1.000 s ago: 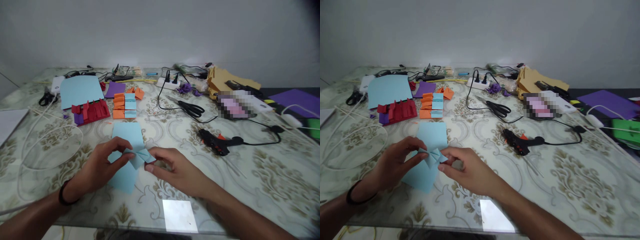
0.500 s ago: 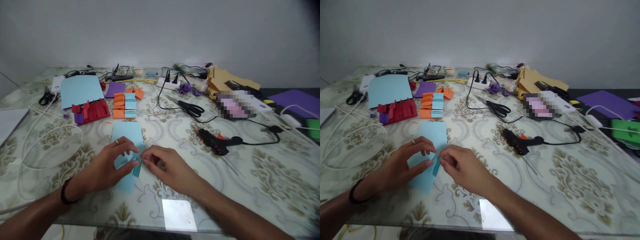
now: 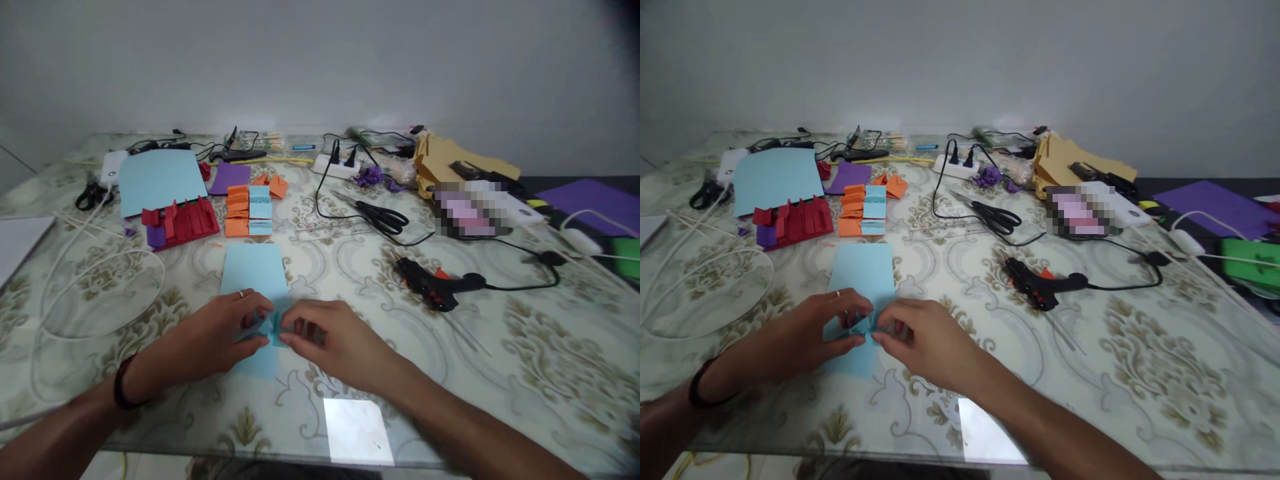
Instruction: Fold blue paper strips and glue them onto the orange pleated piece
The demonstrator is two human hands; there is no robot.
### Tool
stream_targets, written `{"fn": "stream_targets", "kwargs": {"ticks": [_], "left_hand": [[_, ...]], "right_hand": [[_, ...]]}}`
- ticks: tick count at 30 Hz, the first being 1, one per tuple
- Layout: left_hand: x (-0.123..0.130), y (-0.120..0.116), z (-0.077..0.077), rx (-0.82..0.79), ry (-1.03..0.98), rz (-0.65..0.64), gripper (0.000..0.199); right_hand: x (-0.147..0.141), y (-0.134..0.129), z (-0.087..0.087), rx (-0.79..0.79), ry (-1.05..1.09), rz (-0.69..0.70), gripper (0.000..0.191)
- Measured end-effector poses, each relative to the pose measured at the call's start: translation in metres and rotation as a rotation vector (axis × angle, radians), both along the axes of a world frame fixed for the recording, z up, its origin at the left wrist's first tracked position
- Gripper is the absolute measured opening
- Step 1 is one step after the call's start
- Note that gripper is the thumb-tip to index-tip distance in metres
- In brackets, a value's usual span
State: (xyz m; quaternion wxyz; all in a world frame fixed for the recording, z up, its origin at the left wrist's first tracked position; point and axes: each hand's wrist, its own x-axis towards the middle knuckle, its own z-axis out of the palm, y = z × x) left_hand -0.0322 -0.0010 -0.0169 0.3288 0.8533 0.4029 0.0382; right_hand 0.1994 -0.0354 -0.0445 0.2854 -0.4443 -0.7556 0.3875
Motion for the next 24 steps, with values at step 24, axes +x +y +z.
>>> {"fn": "stream_targets", "kwargs": {"ticks": [24], "left_hand": [[0.0,0.001,-0.002,0.1,-0.179,0.156,0.032]], "right_hand": [[0.006,0.0,0.012,0.137,0.083,-0.142,0.021]]}}
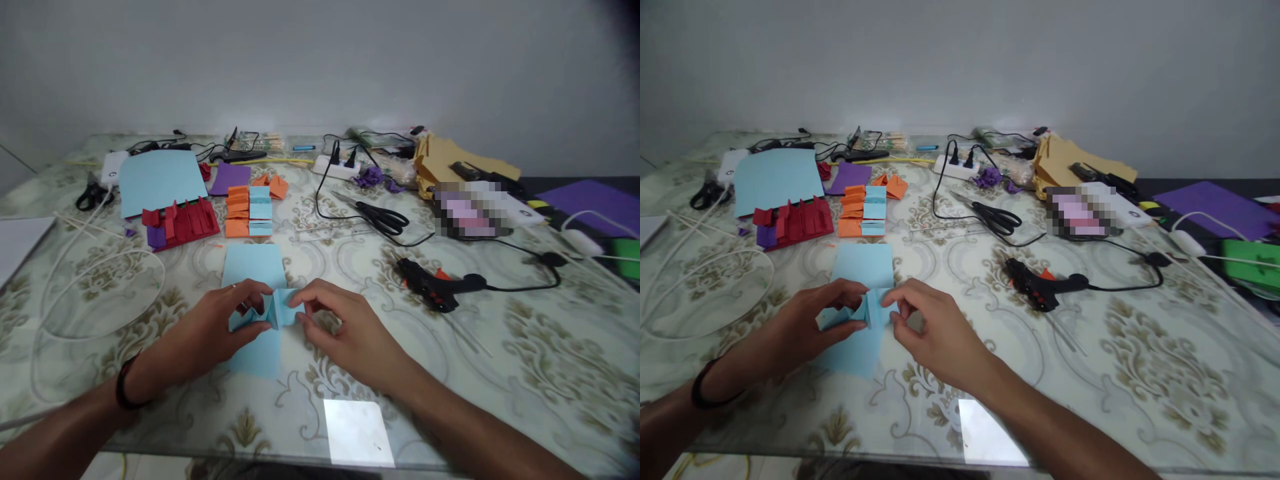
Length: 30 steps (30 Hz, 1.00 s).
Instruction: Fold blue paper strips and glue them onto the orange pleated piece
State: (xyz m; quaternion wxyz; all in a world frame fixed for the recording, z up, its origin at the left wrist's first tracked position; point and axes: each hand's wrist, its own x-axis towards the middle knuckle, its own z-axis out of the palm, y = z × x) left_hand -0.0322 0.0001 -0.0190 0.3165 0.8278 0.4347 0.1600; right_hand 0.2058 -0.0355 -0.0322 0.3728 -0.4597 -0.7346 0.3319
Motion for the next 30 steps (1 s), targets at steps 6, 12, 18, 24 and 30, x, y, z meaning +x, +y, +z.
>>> {"fn": "stream_targets", "kwargs": {"ticks": [6,12,18,24,30], "left_hand": [[0.0002,-0.0018,0.0036,0.048,-0.01,0.053,0.026],[-0.0014,-0.0014,0.0032,0.028,-0.024,0.057,0.029],[-0.0015,-0.0032,0.003,-0.067,-0.069,0.013,0.034],[-0.0037,-0.0056,0.0,-0.199,-0.132,-0.001,0.038],[-0.0051,-0.0048,0.0023,-0.267,-0.181,-0.01,0.037]], "right_hand": [[0.001,0.0004,-0.0004,0.028,-0.01,0.01,0.032],[0.0009,-0.0003,-0.0014,0.028,-0.012,0.034,0.034],[-0.0012,0.0003,-0.0003,-0.092,-0.009,0.083,0.027],[-0.0049,-0.0014,-0.0051,-0.308,0.168,0.085,0.025],[-0.0051,-0.0011,-0.0046,-0.413,0.288,-0.003,0.018]]}}
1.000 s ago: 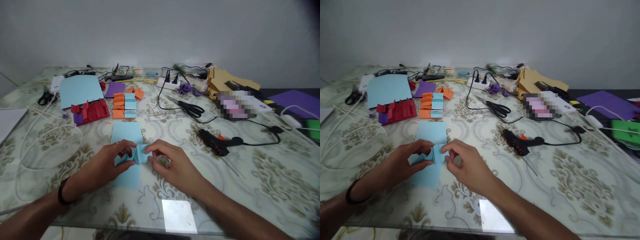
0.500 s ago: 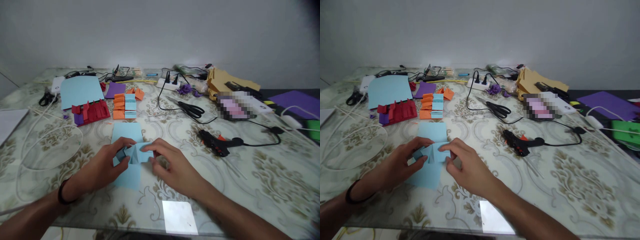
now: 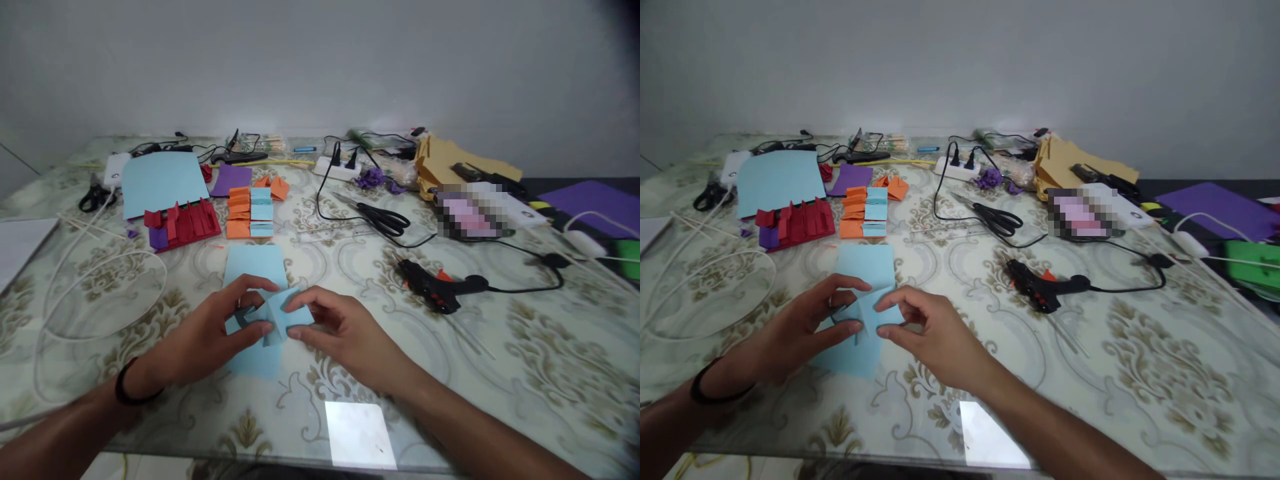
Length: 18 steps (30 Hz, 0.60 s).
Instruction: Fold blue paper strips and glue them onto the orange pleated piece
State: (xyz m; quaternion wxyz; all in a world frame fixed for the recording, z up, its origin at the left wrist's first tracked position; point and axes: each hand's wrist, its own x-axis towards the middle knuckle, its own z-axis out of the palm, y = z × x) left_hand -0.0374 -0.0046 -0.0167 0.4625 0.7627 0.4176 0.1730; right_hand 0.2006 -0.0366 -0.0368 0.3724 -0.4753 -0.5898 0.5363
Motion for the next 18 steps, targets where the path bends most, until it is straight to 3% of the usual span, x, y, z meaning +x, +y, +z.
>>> {"fn": "stream_targets", "kwargs": {"ticks": [8,18], "left_hand": [[-0.001,0.001,-0.0017,0.014,0.003,0.082,0.028],[0.0016,0.0006,0.0035,0.063,0.012,0.062,0.028]], "right_hand": [[0.0043,0.0033,0.0065,-0.01,-0.021,-0.016,0.014],[0.0017,0.0036,0.0069,-0.058,-0.014,0.005,0.01]]}}
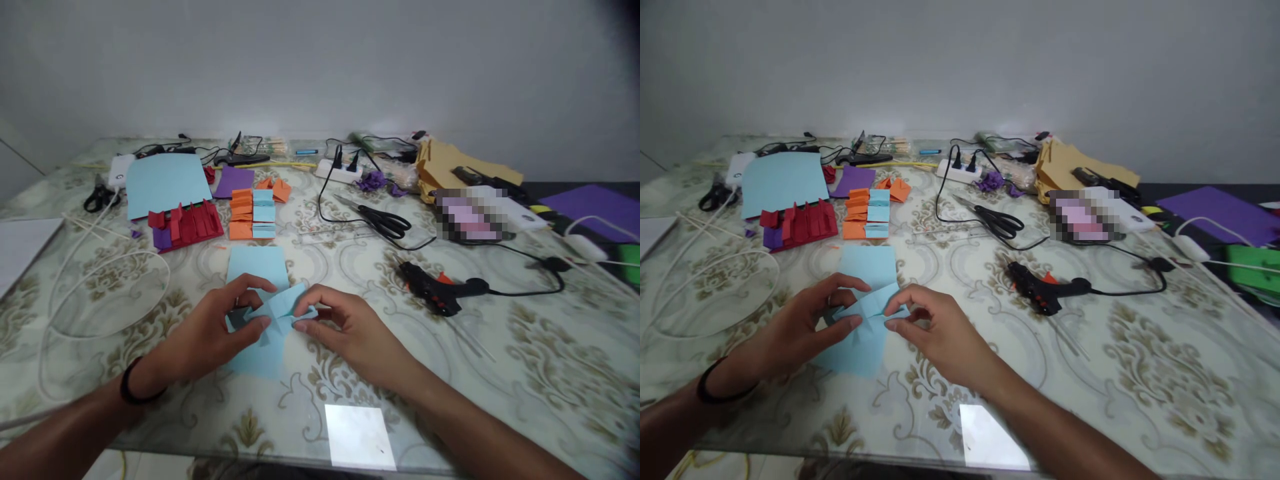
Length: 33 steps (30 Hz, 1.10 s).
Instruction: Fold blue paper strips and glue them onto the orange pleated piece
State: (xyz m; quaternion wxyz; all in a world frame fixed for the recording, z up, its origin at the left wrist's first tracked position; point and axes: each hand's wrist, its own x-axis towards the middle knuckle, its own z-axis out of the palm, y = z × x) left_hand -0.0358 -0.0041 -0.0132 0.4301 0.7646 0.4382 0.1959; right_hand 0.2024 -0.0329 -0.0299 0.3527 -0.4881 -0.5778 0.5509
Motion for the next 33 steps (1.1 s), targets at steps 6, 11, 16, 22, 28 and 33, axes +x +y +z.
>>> {"fn": "stream_targets", "kwargs": {"ticks": [6,11,16,22,28,33], "left_hand": [[0.005,0.001,0.003,0.041,0.03,0.005,0.013],[0.01,-0.001,0.002,0.124,0.141,-0.021,0.013],[0.013,-0.004,0.0,0.146,0.158,-0.006,0.013],[0.013,-0.006,0.001,0.061,0.147,-0.037,0.033],[0.012,-0.004,-0.009,-0.022,0.069,0.002,0.026],[0.012,-0.001,-0.012,0.025,-0.025,0.094,0.013]], "right_hand": [[0.001,-0.004,-0.002,0.022,-0.029,0.037,0.001],[-0.002,-0.007,-0.002,0.141,-0.131,0.047,0.008],[-0.007,-0.008,-0.003,0.258,-0.156,0.034,0.016],[-0.006,-0.009,-0.01,0.54,-0.192,-0.006,0.024],[-0.007,-0.01,-0.014,0.804,-0.292,-0.001,0.023],[-0.009,-0.014,-0.008,0.806,-0.273,0.007,0.011]]}}
